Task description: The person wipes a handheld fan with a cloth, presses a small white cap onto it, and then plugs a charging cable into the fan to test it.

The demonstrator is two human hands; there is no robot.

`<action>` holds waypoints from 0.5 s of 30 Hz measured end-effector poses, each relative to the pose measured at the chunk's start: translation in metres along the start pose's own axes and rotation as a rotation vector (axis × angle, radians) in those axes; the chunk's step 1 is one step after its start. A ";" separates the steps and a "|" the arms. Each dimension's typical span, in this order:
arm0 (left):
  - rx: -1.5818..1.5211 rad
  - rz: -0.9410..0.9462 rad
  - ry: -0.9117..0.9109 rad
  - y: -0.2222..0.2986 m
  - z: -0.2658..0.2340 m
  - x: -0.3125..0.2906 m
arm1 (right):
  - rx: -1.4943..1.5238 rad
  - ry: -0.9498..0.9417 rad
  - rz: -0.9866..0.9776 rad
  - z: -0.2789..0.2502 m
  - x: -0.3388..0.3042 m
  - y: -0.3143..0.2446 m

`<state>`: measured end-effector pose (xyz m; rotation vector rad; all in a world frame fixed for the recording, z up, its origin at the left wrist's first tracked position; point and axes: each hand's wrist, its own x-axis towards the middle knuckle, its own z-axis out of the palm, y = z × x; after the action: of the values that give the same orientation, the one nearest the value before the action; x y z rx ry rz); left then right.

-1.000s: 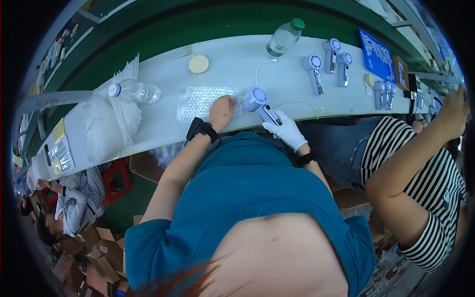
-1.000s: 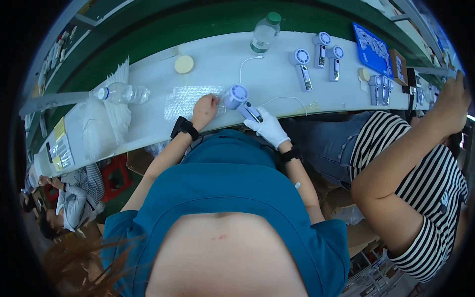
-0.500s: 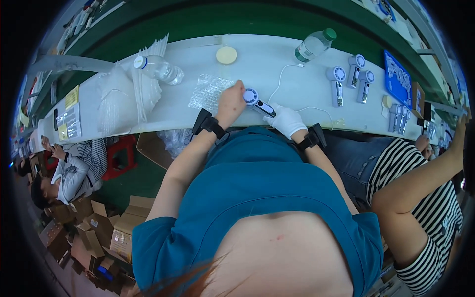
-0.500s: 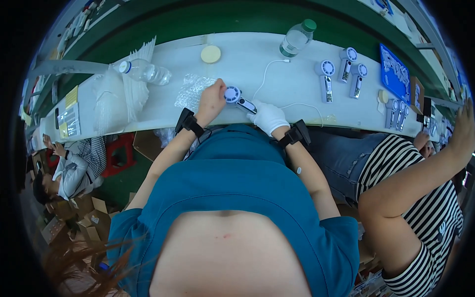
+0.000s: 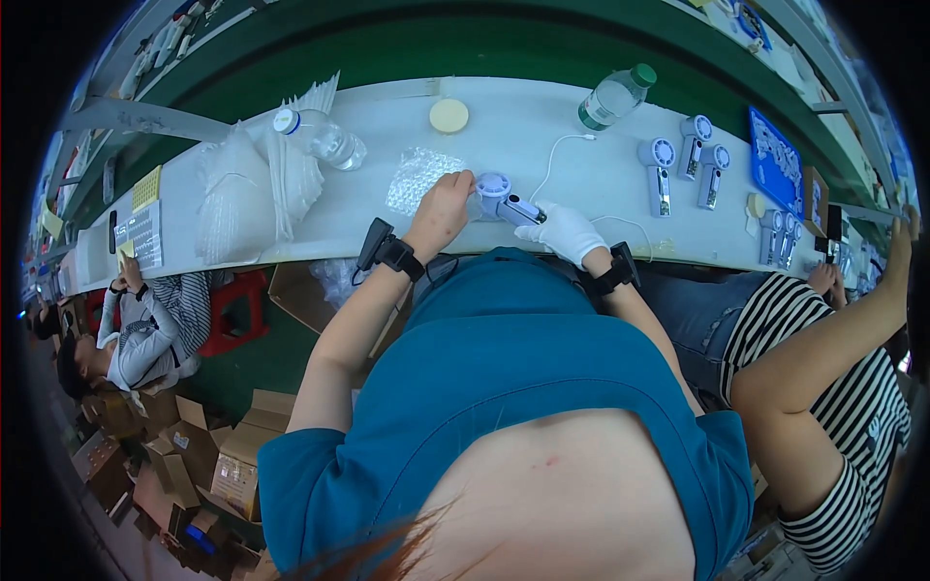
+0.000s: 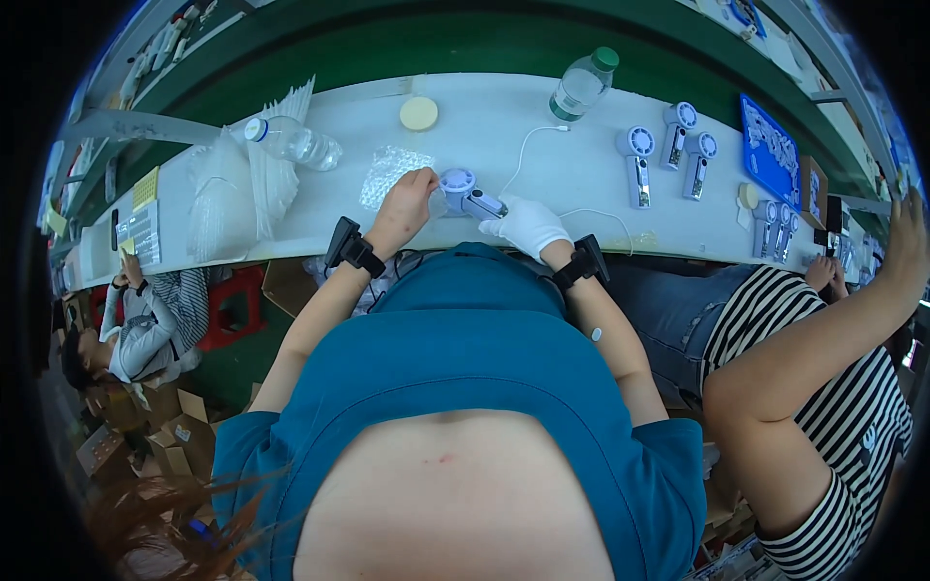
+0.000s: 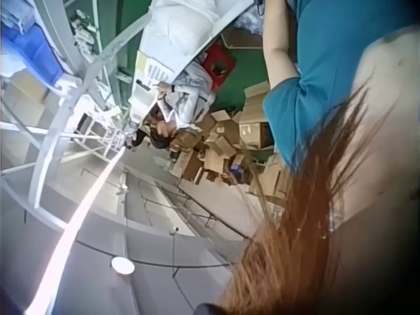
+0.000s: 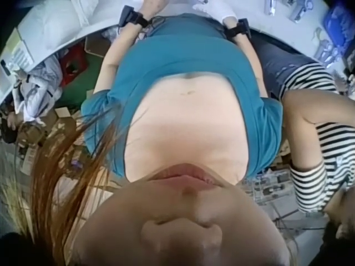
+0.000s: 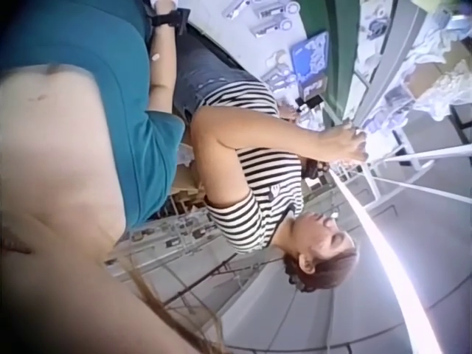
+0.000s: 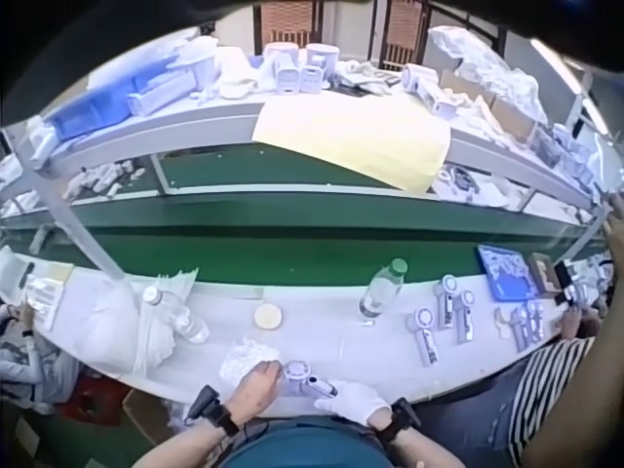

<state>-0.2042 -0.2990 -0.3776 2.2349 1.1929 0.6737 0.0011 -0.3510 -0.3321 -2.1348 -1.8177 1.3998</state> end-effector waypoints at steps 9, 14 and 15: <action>-0.151 0.080 -0.018 0.034 0.021 -0.001 | -0.321 0.118 0.053 0.010 -0.018 -0.023; -0.038 0.124 -0.052 0.046 0.014 0.001 | 0.104 0.027 0.058 0.014 0.000 -0.001; -0.091 0.156 -0.003 0.047 0.009 -0.001 | 0.543 -0.130 0.107 0.006 0.002 0.004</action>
<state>-0.1707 -0.3239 -0.3546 2.2675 0.9734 0.7697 0.0005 -0.3537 -0.3397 -1.9080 -1.1695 1.8295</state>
